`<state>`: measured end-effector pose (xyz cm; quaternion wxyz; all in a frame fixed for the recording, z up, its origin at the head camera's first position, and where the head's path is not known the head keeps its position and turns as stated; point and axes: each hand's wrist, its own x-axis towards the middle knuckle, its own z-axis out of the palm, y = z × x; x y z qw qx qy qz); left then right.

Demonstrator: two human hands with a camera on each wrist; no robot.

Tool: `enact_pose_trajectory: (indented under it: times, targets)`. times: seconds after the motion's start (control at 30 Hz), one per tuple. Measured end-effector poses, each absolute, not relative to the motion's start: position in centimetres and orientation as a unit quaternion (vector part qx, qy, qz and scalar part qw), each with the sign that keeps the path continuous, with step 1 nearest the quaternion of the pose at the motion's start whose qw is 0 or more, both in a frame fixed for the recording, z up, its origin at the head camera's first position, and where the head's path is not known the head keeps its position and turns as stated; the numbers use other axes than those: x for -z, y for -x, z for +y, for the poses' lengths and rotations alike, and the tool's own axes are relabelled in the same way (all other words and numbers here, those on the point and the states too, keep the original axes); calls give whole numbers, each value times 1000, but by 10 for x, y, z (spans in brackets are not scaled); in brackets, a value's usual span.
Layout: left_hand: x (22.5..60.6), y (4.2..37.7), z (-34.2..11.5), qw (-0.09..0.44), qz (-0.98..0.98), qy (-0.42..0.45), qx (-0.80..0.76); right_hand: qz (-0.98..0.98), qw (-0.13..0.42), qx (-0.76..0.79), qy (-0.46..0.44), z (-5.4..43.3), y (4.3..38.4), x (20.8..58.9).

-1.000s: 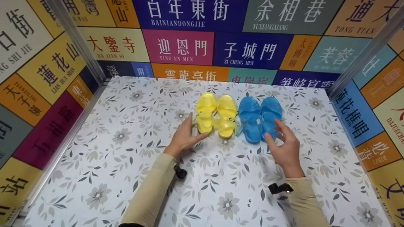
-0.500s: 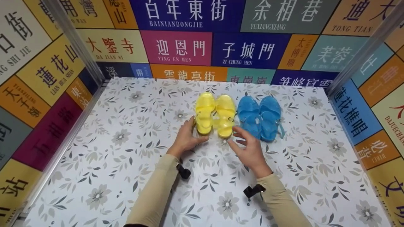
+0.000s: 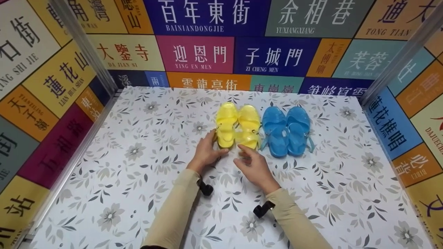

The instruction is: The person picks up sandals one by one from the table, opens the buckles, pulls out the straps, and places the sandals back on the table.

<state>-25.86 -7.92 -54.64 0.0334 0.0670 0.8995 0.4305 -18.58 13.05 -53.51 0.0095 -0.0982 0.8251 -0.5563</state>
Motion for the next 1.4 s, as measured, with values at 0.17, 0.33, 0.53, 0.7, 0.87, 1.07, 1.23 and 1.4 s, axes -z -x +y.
enact_pose_trajectory:
  times: [0.17, 0.33, 0.53, 0.7, 0.87, 1.07, 1.23, 1.4]
  targets:
    - [546, 260, -80, 36, 899, -63, -433, 834, 24, 545, 82, 122, 191, 538]
    - [548, 261, -81, 31, 900, -70, -429, 835, 27, 545, 79, 113, 195, 541]
    - [549, 260, -81, 33, 898, -80, -432, 841, 39, 536, 62, 107, 199, 544]
    - [549, 260, -81, 23, 890, -80, -448, 846, 44, 530, 49, 101, 206, 542]
    - [549, 261, -80, 20, 881, -61, -468, 859, 57, 507, 37, 96, 214, 540]
    - [550, 262, -79, 20, 880, -55, -471, 870, 59, 489, 29, 92, 221, 538]
    - [550, 262, -78, 19, 880, -54, -472, 875, 61, 479, 23, 88, 223, 536]
    - [550, 261, -78, 10, 875, -57, -480, 877, 48, 477, 27, 85, 223, 536]
